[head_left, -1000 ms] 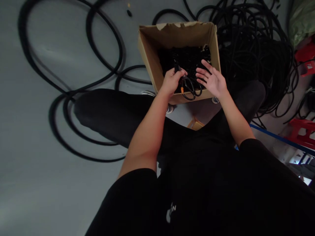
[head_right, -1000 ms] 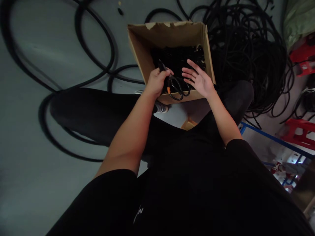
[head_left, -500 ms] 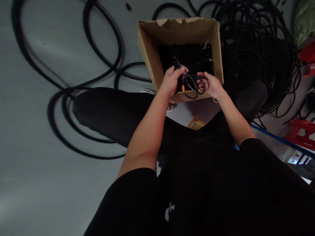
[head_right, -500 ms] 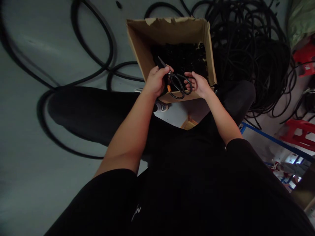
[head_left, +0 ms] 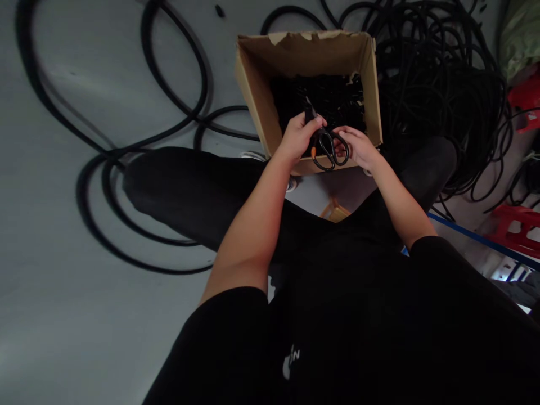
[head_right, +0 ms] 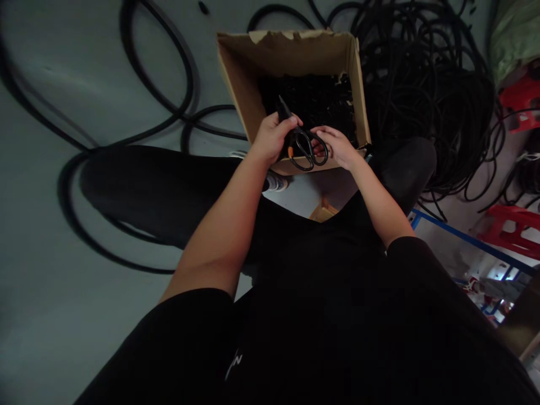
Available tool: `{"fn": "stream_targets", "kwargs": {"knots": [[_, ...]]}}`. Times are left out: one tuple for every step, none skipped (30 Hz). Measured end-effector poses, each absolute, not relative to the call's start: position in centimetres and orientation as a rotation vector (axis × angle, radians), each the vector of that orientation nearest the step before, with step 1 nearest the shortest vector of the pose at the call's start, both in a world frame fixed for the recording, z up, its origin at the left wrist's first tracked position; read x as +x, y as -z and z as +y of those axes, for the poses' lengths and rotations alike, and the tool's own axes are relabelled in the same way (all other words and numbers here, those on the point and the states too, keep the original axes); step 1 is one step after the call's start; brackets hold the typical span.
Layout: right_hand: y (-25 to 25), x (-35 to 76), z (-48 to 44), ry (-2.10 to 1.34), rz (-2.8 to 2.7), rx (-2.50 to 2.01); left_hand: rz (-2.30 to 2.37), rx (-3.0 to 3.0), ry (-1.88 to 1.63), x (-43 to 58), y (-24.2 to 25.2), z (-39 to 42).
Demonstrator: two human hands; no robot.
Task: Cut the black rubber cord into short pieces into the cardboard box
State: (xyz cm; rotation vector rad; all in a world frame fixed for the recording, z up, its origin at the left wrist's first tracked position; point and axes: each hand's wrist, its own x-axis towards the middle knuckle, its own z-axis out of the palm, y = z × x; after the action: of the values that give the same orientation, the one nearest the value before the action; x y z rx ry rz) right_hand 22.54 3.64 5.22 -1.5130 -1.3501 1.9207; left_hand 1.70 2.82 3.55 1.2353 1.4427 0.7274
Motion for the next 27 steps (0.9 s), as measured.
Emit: {"fn": "stream_targets", "kwargs": {"knots": [[-4.9, 22.6, 3.7, -1.895, -1.337, -1.539, 1.444, 1.235, -0.724, 1.7, -3.6, 2.9], [-4.6, 22.6, 3.8, -1.857, -1.329, -1.573, 1.444, 1.235, -0.721, 1.7, -3.5, 2.9], [-4.4, 22.6, 3.9, -1.807, -1.328, -1.611, 1.446, 1.234, -0.721, 1.7, -3.4, 3.0], [-4.3, 22.6, 4.0, -1.747, -1.336, -1.647, 1.452, 1.233, -0.722, 1.7, -3.1, 3.1], [-4.2, 22.6, 4.1, -1.681, -1.352, -1.681, 1.46, 1.229, -0.725, 1.7, -2.8, 3.2], [-4.2, 22.6, 4.2, -1.619, -1.376, -1.71, 1.472, 1.221, -0.728, 1.6, -2.5, 3.3], [-4.2, 22.6, 4.3, -1.572, -1.411, -1.73, 1.485, 1.21, -0.733, 1.6, -2.1, 3.4], [-4.3, 22.5, 4.3, -1.547, -1.456, -1.734, 1.496, 1.2, -0.737, 1.6, -1.9, 3.4], [-4.5, 22.4, 4.3, -1.546, -1.508, -1.723, 1.498, 1.194, -0.739, 1.6, -1.6, 3.5], [-4.6, 22.3, 4.1, -1.563, -1.561, -1.701, 1.492, 1.191, -0.738, 1.7, -1.4, 3.5], [-4.6, 22.1, 3.8, -1.591, -1.612, -1.672, 1.481, 1.191, -0.737, 1.8, -1.2, 3.4], [-4.6, 22.0, 3.5, -1.62, -1.654, -1.644, 1.466, 1.189, -0.732, 1.9, -1.1, 3.3], [-4.5, 21.8, 3.2, -1.644, -1.69, -1.622, 1.451, 1.185, -0.724, 2.0, -1.0, 3.2], [-4.3, 21.7, 2.9, -1.658, -1.721, -1.608, 1.436, 1.179, -0.713, 2.1, -0.9, 3.1], [-3.9, 21.7, 2.6, -1.665, -1.747, -1.599, 1.423, 1.17, -0.703, 2.3, -0.7, 3.0], [-3.5, 21.7, 2.4, -1.67, -1.772, -1.589, 1.408, 1.162, -0.697, 2.4, -0.6, 2.9], [-3.0, 21.8, 2.3, -1.675, -1.794, -1.575, 1.386, 1.157, -0.698, 2.5, -0.4, 2.8], [-2.5, 21.9, 2.3, -1.682, -1.812, -1.554, 1.36, 1.152, -0.716, 2.5, -0.2, 2.8], [-2.0, 22.1, 2.4, -1.69, -1.823, -1.527, 1.331, 1.144, -0.757, 2.6, 0.0, 2.7], [-1.7, 22.2, 2.6, -1.699, -1.823, -1.497, 1.299, 1.131, -0.819, 2.7, 0.3, 2.7], [-1.4, 22.3, 2.8, -1.71, -1.811, -1.468, 1.27, 1.113, -0.89, 2.8, 0.5, 2.7], [-1.3, 22.4, 3.0, -1.717, -1.787, -1.444, 1.247, 1.093, -0.959, 2.9, 0.7, 2.7], [-1.4, 22.4, 3.3, -1.717, -1.751, -1.427, 1.237, 1.074, -1.014, 3.0, 0.9, 2.6], [-1.7, 22.3, 3.6, -1.709, -1.708, -1.418, 1.239, 1.061, -1.047, 3.1, 1.0, 2.5], [-2.0, 22.1, 3.8, -1.696, -1.662, -1.414, 1.251, 1.056, -1.059, 3.2, 1.1, 2.4], [-2.4, 22.0, 4.0, -1.682, -1.618, -1.411, 1.269, 1.061, -1.058, 3.2, 1.2, 2.2], [-2.9, 21.8, 4.1, -1.675, -1.578, -1.409, 1.29, 1.074, -1.052, 3.2, 1.2, 2.0]]}}
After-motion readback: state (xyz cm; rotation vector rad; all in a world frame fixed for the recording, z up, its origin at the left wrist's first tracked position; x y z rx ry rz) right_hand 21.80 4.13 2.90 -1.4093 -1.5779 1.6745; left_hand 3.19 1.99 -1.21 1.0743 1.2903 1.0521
